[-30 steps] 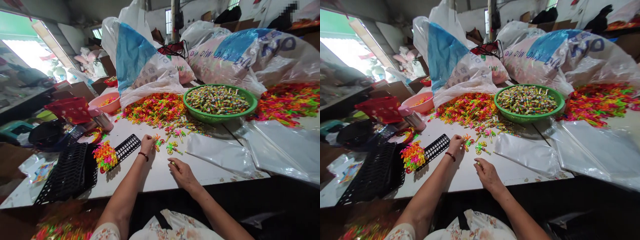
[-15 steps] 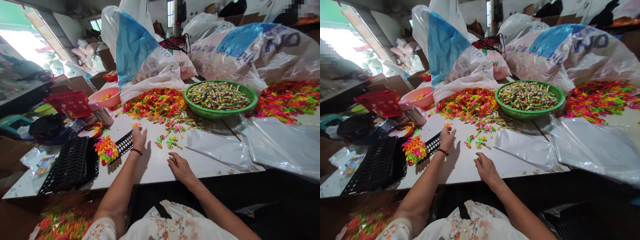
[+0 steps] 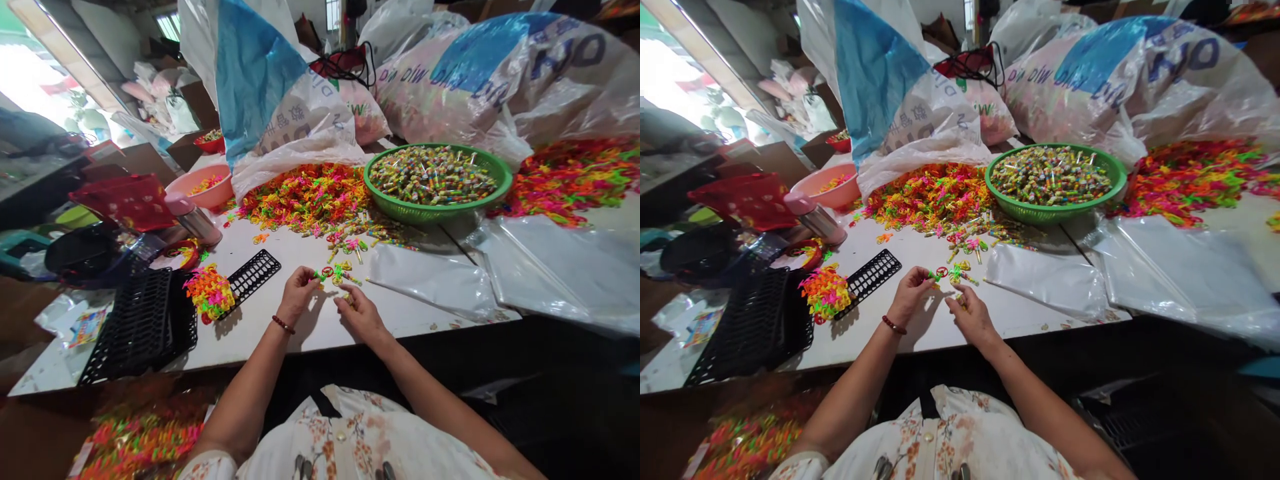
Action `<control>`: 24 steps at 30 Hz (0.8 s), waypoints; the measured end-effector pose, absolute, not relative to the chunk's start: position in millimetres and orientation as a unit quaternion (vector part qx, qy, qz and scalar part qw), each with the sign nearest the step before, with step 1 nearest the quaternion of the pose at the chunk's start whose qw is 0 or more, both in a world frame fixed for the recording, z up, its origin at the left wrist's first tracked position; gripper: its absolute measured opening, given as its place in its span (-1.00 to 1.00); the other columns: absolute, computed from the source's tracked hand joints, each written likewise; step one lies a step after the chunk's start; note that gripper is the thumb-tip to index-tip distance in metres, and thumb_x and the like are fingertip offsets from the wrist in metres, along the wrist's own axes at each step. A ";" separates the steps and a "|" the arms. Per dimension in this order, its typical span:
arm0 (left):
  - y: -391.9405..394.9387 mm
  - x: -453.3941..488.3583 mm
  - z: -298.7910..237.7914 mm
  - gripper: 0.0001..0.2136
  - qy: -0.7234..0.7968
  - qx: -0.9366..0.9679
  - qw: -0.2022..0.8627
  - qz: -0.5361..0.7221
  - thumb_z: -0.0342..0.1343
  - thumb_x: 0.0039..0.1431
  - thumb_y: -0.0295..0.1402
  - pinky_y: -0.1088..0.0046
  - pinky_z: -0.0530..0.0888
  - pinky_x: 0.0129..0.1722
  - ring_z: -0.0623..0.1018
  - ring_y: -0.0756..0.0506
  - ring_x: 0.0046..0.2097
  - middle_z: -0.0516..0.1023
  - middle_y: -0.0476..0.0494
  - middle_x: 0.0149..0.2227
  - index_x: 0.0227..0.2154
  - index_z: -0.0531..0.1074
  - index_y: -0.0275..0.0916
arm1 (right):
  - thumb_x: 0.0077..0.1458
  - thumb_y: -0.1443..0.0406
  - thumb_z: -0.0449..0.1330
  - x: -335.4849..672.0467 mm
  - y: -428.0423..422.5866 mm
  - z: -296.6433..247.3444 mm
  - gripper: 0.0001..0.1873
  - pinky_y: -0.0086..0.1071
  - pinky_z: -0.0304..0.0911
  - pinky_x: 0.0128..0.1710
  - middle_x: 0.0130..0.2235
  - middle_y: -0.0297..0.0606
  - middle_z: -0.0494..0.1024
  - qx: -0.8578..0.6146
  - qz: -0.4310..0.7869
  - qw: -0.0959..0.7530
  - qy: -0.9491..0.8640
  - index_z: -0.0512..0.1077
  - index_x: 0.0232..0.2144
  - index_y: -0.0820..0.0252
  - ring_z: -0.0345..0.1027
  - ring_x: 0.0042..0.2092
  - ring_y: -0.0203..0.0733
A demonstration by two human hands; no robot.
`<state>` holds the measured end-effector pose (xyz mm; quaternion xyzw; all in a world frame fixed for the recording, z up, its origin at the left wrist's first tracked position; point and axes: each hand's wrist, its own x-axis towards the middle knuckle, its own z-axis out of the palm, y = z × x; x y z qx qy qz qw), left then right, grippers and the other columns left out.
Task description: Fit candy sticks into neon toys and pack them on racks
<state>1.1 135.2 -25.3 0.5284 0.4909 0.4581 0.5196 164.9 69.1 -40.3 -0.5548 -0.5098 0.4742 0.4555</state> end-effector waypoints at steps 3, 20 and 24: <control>116.3 -8.3 -17.8 -0.83 0.438 0.558 0.553 0.436 0.23 0.00 -0.29 0.41 0.41 -0.22 0.47 -0.03 -0.29 0.48 -0.07 -0.34 -0.36 0.43 -0.22 | 0.03 0.04 0.24 163.3 74.6 -35.0 -0.40 -0.42 0.29 -0.40 -0.48 -0.43 0.46 -0.521 0.497 0.506 -0.475 0.36 0.07 0.19 0.35 -0.44 -0.30; 79.1 11.4 -14.2 -0.68 0.491 0.238 0.622 0.561 0.33 -0.10 -0.20 0.53 0.36 -0.42 0.45 0.07 -0.48 0.48 0.01 -0.50 -0.43 0.34 -0.28 | 0.21 0.29 0.07 133.0 41.1 -26.6 -0.58 -0.32 0.35 -0.09 -0.11 -0.20 0.52 -0.406 0.369 0.409 -0.730 0.34 0.12 0.10 0.42 -0.13 -0.20; 80.0 1.7 -13.6 -0.64 0.496 0.251 0.612 0.562 0.29 -0.03 -0.14 0.53 0.40 -0.43 0.48 0.06 -0.51 0.55 -0.08 -0.46 -0.36 0.34 -0.31 | 0.26 0.18 0.02 140.0 45.2 -17.2 -0.58 -0.31 0.36 -0.19 -0.22 -0.24 0.55 -0.506 0.422 0.403 -0.635 0.29 0.12 0.17 0.43 -0.27 -0.23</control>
